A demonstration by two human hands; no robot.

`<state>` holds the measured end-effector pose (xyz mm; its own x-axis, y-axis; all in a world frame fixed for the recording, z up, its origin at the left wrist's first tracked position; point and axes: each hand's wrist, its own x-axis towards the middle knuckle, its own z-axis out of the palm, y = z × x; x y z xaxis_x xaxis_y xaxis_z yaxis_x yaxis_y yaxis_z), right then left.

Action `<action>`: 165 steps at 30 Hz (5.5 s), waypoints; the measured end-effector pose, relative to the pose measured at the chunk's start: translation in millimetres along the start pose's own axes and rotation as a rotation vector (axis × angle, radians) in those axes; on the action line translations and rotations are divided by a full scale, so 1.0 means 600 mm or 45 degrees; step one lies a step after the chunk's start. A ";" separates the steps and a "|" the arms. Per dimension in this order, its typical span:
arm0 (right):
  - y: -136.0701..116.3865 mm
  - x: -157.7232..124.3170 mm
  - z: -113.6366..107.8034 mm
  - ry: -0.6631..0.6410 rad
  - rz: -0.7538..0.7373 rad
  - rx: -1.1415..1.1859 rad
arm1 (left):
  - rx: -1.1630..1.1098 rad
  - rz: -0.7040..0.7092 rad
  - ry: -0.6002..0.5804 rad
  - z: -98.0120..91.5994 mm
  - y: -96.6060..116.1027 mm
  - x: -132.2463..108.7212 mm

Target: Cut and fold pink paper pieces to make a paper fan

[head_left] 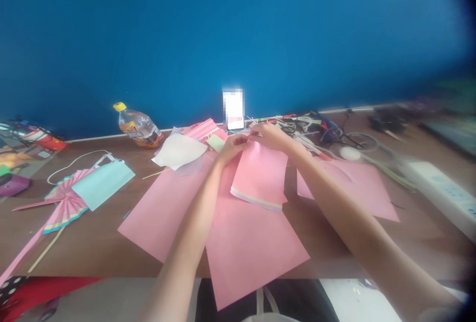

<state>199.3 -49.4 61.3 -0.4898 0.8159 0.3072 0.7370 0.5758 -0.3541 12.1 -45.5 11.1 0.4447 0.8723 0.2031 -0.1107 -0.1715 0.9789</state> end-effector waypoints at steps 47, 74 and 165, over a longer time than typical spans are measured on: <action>0.013 -0.005 -0.029 0.421 0.191 -0.104 | -0.122 -0.131 0.299 -0.003 -0.012 0.007; -0.018 0.002 0.027 0.088 0.177 -0.061 | -0.089 -0.060 0.191 -0.003 -0.010 0.005; 0.009 -0.002 0.033 0.003 0.080 0.089 | 0.073 -0.096 0.070 -0.009 -0.008 0.005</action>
<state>194.8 -46.6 41.7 -0.4427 0.8503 0.2844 0.7317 0.5260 -0.4335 9.3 -39.6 6.7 0.3999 0.9074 0.1293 -0.0273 -0.1292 0.9912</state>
